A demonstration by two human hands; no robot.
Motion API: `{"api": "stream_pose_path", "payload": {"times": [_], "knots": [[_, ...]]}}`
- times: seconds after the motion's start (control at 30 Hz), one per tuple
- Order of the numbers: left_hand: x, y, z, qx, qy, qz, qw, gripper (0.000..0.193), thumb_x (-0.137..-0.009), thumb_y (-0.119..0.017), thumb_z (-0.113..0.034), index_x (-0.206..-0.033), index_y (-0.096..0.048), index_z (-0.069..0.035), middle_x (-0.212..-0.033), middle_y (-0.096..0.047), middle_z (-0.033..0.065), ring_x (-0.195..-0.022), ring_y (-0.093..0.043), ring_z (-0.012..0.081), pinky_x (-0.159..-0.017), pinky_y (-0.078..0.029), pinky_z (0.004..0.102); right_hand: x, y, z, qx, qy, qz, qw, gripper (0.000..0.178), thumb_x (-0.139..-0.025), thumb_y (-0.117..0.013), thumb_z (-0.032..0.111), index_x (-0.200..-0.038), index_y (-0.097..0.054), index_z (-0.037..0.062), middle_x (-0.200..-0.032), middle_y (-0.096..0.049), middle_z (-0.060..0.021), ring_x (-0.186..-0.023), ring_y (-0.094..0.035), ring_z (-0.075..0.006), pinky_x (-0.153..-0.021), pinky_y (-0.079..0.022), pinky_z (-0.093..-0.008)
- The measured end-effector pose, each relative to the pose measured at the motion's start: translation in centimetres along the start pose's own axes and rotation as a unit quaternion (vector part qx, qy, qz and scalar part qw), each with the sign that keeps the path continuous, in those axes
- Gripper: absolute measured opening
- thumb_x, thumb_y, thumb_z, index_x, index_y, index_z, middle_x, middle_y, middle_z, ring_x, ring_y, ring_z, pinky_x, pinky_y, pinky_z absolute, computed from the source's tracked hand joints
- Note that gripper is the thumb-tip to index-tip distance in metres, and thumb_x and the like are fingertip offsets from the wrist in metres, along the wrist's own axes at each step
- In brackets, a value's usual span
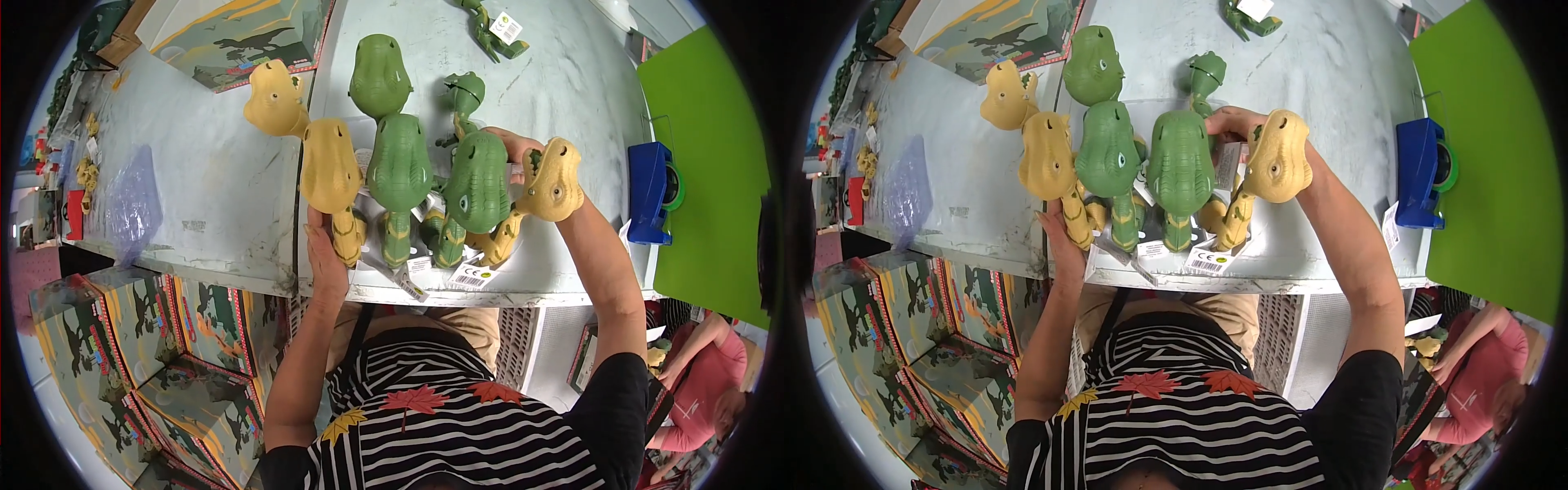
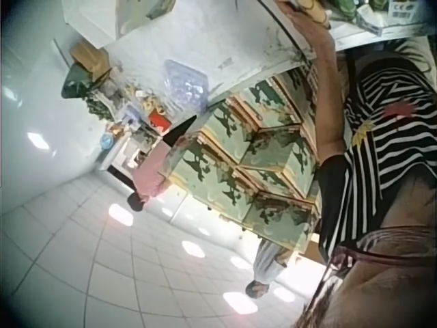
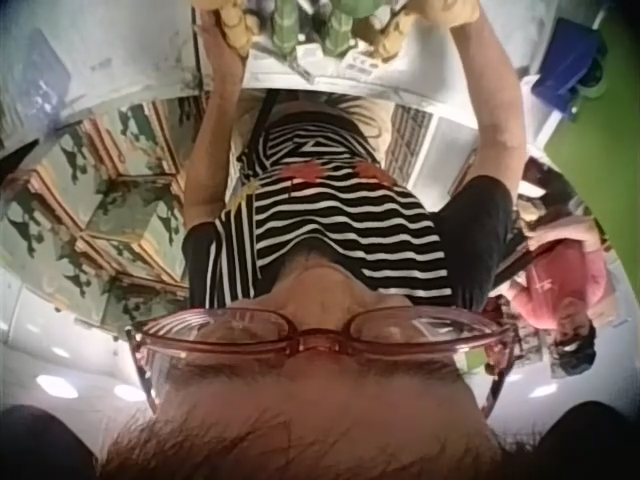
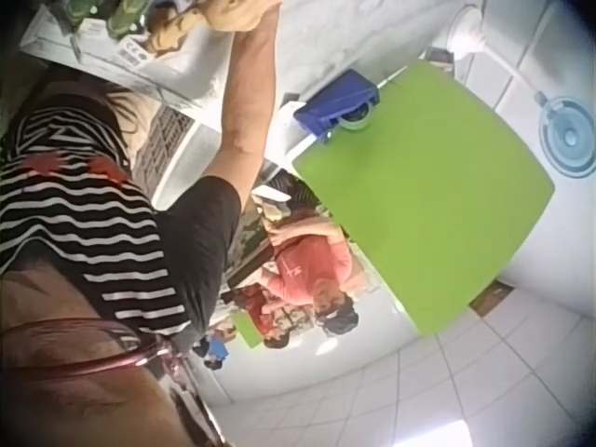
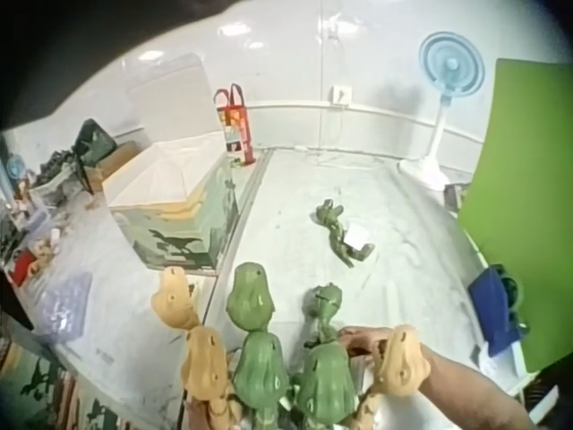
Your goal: Placing toy dinosaurs into a plastic insert for packaging.
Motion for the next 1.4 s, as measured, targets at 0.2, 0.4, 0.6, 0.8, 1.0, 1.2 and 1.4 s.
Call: {"api": "stream_pose_path", "payload": {"times": [0.2, 0.4, 0.6, 0.8, 1.0, 1.2, 1.4], "knots": [[0.1, -0.9, -0.2, -0.022, -0.021, -0.036, 0.999, 0.073, -0.093, -0.018, -0.060, -0.141, -0.024, -0.005, -0.133, -0.042, 0.0067, -0.113, -0.046, 0.0177, -0.093, -0.038, 0.0295, -1.0, -2.0, 1.6, 0.089, -0.175, -0.056, 0.979, 0.055, -0.076, -0.073, 0.032, -0.115, -0.051, 0.0006, -0.096, -0.057, -0.0034, -0.087, -0.055, -0.0101, -0.077, -0.045, -0.0230], [0.4, 0.0, 1.4, 0.417, 0.111, -0.075, 0.899, 0.070, -0.094, -0.015, -0.058, -0.142, -0.021, -0.008, -0.137, -0.037, 0.0058, -0.116, -0.043, 0.0166, -0.095, -0.036, 0.0299, -1.0, -3.3, 4.1, -0.096, -0.160, -0.113, 0.976, 0.046, -0.076, -0.070, 0.012, -0.116, -0.051, -0.0017, -0.097, -0.060, -0.0034, -0.082, -0.058, -0.0089, -0.077, -0.047, -0.0233], [0.6, -0.2, 1.7, 0.432, 0.118, -0.062, 0.892, 0.070, -0.093, -0.014, -0.058, -0.143, -0.020, -0.009, -0.137, -0.037, 0.0054, -0.116, -0.043, 0.0167, -0.095, -0.036, 0.0303, -1.3, -3.4, 4.4, 0.056, -0.248, -0.085, 0.964, 0.049, -0.088, -0.059, 0.016, -0.131, -0.040, 0.0045, -0.129, -0.049, -0.0121, -0.115, -0.051, -0.0207, -0.101, -0.039, -0.0339], [0.5, -0.8, 1.2, -0.038, 0.005, -0.009, 0.999, 0.071, -0.093, -0.013, -0.059, -0.142, -0.021, -0.008, -0.135, -0.039, 0.0052, -0.113, -0.045, 0.0159, -0.094, -0.037, 0.0293, 0.7, -2.9, 2.2, 0.155, -0.002, -0.123, 0.980, 0.043, -0.073, -0.070, 0.010, -0.111, -0.053, 0.0000, -0.101, -0.057, -0.0050, -0.089, -0.052, -0.0146, -0.084, -0.043, -0.0282], [0.5, -1.1, 0.7, -0.020, 0.006, -0.017, 1.000, 0.067, -0.095, -0.018, -0.053, -0.139, -0.026, -0.002, -0.130, -0.041, 0.0097, -0.114, -0.044, 0.0180, -0.095, -0.037, 0.0301, 1.3, -3.2, 3.8, 0.419, 0.051, -0.069, 0.904, 0.034, -0.071, -0.071, 0.008, -0.100, -0.054, 0.0024, -0.091, -0.055, -0.0012, -0.081, -0.049, -0.0113, -0.077, -0.043, -0.0274], [-0.2, 1.0, -0.8, -0.138, -0.029, -0.210, 0.968, 0.075, -0.093, -0.022, -0.059, -0.140, -0.023, -0.001, -0.139, -0.035, 0.0124, -0.129, -0.032, 0.0208, -0.107, -0.021, 0.0343, 0.8, -3.2, 3.6, 0.386, 0.010, -0.033, 0.922, 0.041, -0.069, -0.071, 0.012, -0.106, -0.053, 0.0033, -0.094, -0.057, -0.0038, -0.085, -0.051, -0.0148, -0.079, -0.044, -0.0295], [-2.1, -5.2, -18.7, -0.271, -0.388, -0.015, 0.881, 0.049, -0.093, -0.043, -0.029, -0.130, -0.037, 0.002, -0.122, -0.052, 0.0153, -0.108, -0.054, 0.0279, -0.093, -0.041, 0.0388, 1.4, -2.4, 1.6, 0.268, -0.026, -0.059, 0.961, 0.053, -0.067, -0.071, 0.018, -0.115, -0.052, 0.0046, -0.096, -0.058, -0.0076, -0.087, -0.054, -0.0200, -0.079, -0.044, -0.0329]]}}
Point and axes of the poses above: each hand's wrist, its own x-axis away from the middle knuckle, its own y-axis out of the back of the hand, z = x × y, the point moved 4 cm from there along -x, towards the middle knuckle
